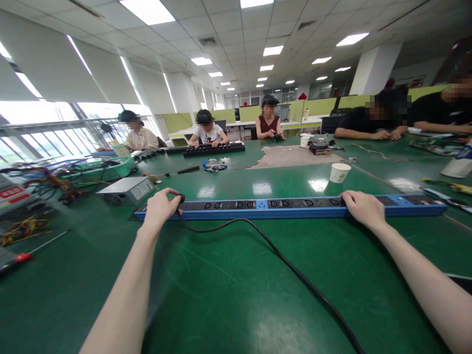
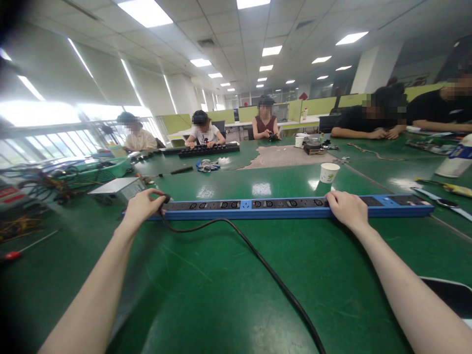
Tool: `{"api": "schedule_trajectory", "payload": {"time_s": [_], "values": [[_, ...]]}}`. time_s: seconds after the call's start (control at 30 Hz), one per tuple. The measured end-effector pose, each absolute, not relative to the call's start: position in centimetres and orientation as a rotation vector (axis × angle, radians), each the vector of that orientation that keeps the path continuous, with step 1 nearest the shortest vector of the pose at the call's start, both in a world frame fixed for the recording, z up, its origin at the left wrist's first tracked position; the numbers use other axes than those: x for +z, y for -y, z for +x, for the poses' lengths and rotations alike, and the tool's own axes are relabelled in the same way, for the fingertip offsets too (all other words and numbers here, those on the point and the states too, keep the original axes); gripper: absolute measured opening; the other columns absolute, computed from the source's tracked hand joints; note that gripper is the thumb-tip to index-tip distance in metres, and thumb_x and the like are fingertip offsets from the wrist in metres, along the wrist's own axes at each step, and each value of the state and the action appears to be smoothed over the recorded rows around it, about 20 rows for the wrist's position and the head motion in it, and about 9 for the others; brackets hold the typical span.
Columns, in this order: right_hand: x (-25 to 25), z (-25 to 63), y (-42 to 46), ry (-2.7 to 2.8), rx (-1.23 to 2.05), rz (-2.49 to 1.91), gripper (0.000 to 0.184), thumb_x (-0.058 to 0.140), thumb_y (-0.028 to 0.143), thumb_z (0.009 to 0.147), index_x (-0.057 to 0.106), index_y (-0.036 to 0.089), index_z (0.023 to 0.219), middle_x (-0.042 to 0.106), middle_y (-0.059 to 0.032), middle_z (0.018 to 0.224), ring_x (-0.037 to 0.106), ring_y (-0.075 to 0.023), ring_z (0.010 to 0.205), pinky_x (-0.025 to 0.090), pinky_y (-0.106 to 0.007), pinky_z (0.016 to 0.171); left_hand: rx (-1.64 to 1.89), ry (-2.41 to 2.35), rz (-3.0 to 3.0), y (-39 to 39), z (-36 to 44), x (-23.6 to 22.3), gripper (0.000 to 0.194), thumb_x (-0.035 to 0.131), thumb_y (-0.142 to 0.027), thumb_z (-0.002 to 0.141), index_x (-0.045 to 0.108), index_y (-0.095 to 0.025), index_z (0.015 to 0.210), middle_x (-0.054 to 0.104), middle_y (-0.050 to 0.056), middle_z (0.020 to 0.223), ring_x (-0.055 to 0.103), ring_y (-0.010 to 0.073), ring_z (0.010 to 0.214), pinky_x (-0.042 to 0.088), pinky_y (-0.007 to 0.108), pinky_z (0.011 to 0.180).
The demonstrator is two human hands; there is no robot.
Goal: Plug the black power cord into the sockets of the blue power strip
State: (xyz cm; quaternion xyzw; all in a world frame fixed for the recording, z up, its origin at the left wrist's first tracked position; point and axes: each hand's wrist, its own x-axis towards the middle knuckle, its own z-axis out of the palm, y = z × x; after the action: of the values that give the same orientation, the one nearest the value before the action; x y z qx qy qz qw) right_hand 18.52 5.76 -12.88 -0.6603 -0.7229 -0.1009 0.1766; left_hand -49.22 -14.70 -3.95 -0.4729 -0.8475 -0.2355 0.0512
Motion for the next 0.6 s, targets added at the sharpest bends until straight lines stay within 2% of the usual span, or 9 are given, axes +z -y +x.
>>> {"api": "schedule_trajectory", "payload": {"time_s": [0.1,0.2,0.27,0.33,0.43,0.6], "values": [[-12.8,18.5,-5.7,2.044,-0.269,-1.869,0.062,0.021,0.053,0.108,0.079,0.030,0.107,0.077,-0.0087,0.116,0.066,-0.0268,0.100,0.036,-0.036,0.072,-0.781,2.595,-1.485,14.6,-48.5,-3.7,0.029,0.068,-0.037,0.087,0.083,-0.024,0.107,0.081,0.004,0.078,0.079,0.0285,0.093,0.058,0.035,0.093],[-12.8,18.4,-5.6,2.045,-0.258,-1.863,0.061,0.022,0.053,0.108,0.079,0.031,0.108,0.077,-0.0083,0.116,0.066,-0.0266,0.100,0.036,-0.035,0.073,-0.904,2.710,-1.514,14.3,-47.9,-3.8,0.029,0.063,-0.027,0.086,0.086,-0.023,0.103,0.080,0.002,0.073,0.079,0.0247,0.078,0.060,0.032,0.087],[-12.8,18.4,-5.6,2.045,-0.254,-1.866,0.061,0.022,0.053,0.108,0.079,0.030,0.109,0.077,-0.0084,0.116,0.066,-0.0267,0.101,0.037,-0.035,0.074,-1.030,2.753,-1.591,13.9,-47.8,-3.9,0.035,0.056,-0.019,0.085,0.087,-0.022,0.101,0.084,0.003,0.090,0.080,0.0222,0.081,0.061,0.030,0.084],[-12.7,18.4,-5.6,2.044,-0.253,-1.866,0.061,0.022,0.053,0.108,0.079,0.030,0.109,0.077,-0.0088,0.116,0.066,-0.0270,0.101,0.037,-0.035,0.074,-1.026,2.692,-1.746,13.6,-48.0,-4.0,0.038,0.054,-0.015,0.081,0.087,-0.022,0.099,0.084,0.004,0.113,0.080,0.0224,0.098,0.061,0.028,0.089],[-12.8,18.4,-5.6,2.049,-0.255,-1.866,0.061,0.022,0.052,0.108,0.080,0.030,0.110,0.077,-0.0091,0.116,0.066,-0.0270,0.101,0.038,-0.035,0.074,-0.819,2.476,-1.962,13.5,-48.5,-4.2,0.037,0.061,-0.018,0.079,0.087,-0.024,0.105,0.080,0.003,0.127,0.075,0.0248,0.118,0.058,0.027,0.098],[-12.9,18.5,-5.7,2.053,-0.269,-1.880,0.063,0.021,0.053,0.108,0.079,0.030,0.112,0.077,-0.0096,0.118,0.066,-0.0276,0.101,0.039,-0.035,0.075,-0.631,2.352,-1.958,14.4,-48.2,-3.6,0.038,0.065,-0.033,0.090,0.085,-0.028,0.121,0.084,0.005,0.113,0.077,0.0272,0.101,0.056,0.032,0.092]]}}
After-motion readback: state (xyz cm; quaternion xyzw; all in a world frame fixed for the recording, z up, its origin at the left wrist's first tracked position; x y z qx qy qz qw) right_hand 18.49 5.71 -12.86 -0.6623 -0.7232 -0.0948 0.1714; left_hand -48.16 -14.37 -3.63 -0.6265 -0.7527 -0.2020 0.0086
